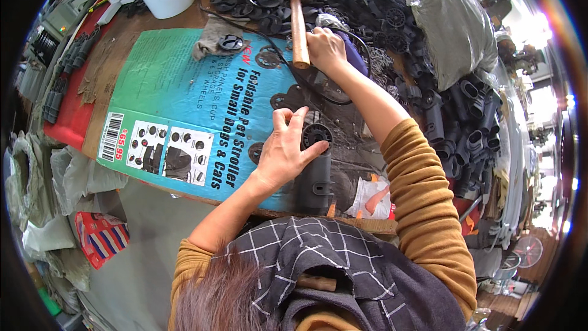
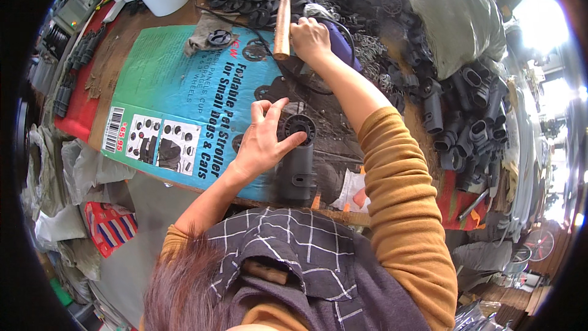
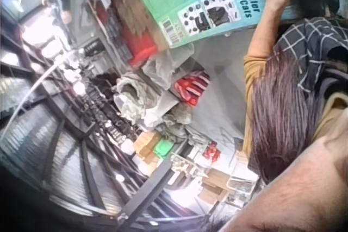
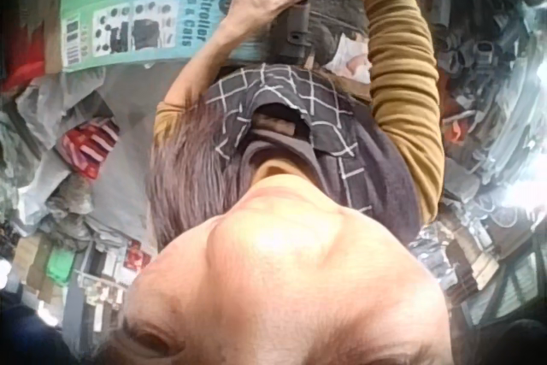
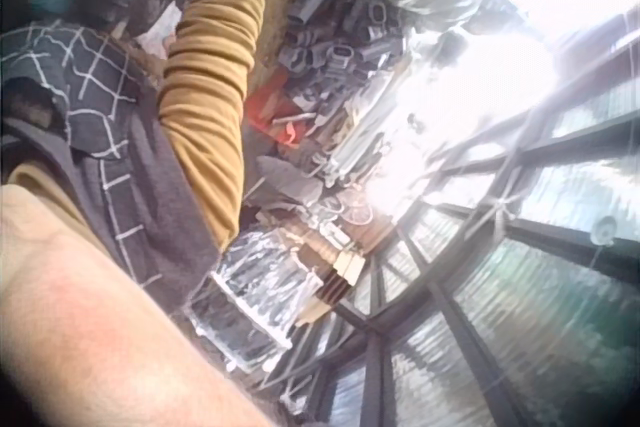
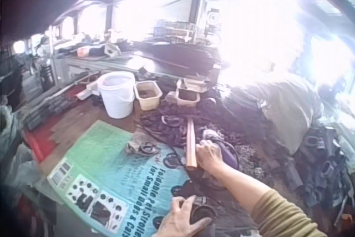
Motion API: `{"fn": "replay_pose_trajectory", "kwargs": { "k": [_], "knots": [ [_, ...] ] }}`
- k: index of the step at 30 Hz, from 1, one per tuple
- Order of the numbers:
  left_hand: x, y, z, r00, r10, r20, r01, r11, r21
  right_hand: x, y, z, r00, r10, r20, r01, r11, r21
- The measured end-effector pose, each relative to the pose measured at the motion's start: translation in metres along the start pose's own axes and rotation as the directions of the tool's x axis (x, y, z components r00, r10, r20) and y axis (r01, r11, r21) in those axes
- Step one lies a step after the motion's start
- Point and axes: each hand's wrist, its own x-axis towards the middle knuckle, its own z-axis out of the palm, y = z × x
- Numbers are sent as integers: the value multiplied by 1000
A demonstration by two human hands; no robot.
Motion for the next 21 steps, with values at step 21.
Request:
{"fn": "replay_pose_trajectory", "kwargs": {
  "k": [21],
  "knots": [
    [2, -3, -1, 985, 132, -111, -146, 981, -131, -185, -39, -105, 929, 210, 306, -369, 433, 823]
  ]
}}
